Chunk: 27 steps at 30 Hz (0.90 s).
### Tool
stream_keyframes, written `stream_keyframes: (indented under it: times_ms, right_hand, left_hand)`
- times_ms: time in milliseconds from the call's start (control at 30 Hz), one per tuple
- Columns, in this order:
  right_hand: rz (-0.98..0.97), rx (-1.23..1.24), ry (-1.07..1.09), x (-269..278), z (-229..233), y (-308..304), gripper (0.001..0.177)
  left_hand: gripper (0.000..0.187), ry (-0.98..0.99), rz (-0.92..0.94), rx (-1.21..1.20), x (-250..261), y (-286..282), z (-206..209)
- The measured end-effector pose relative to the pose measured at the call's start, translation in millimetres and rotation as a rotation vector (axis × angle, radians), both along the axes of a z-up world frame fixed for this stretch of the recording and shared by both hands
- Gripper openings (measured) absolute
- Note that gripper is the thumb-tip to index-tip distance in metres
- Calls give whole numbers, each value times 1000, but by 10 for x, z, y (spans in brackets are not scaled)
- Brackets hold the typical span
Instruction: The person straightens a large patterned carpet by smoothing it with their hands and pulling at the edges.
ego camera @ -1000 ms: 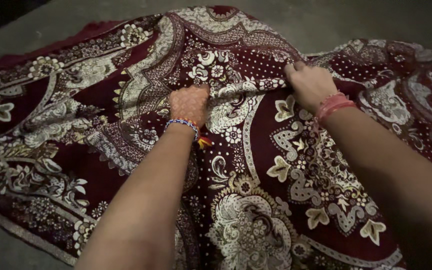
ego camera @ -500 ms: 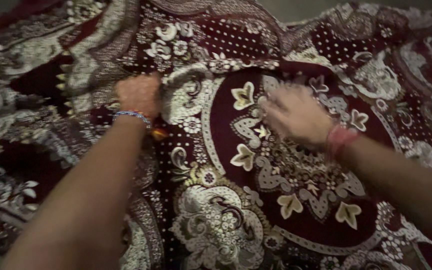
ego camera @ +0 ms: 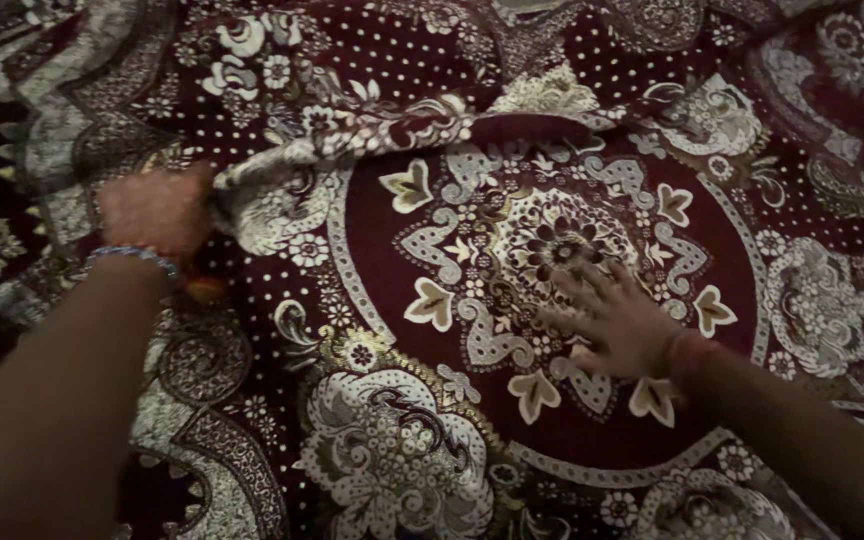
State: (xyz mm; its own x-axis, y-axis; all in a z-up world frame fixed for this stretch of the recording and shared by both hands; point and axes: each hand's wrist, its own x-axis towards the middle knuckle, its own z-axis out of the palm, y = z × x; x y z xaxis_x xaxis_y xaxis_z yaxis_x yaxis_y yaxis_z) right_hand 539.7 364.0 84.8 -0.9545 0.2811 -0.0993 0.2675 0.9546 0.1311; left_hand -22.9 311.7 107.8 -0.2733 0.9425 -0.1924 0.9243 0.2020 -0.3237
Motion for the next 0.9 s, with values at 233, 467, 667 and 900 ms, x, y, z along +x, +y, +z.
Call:
stream_keyframes:
  times_ms: [233,467,667,900]
  right_hand:
    - [-179,-25,-205,61,27,227,82]
    - [-441,-51,-415,70,-11,418,77]
    - [-547,-4,-430,56,-151,604,79]
    - [-553,-15,-381,-234,50,406,73]
  left_hand:
    - [40,45,51,-84,-48,-31,14]
    - [29,-36,189,-138,77,162,-159]
    - [43,-80,156,-56,228,152,-62]
    - [72,-166,-377,83,536,-78,154]
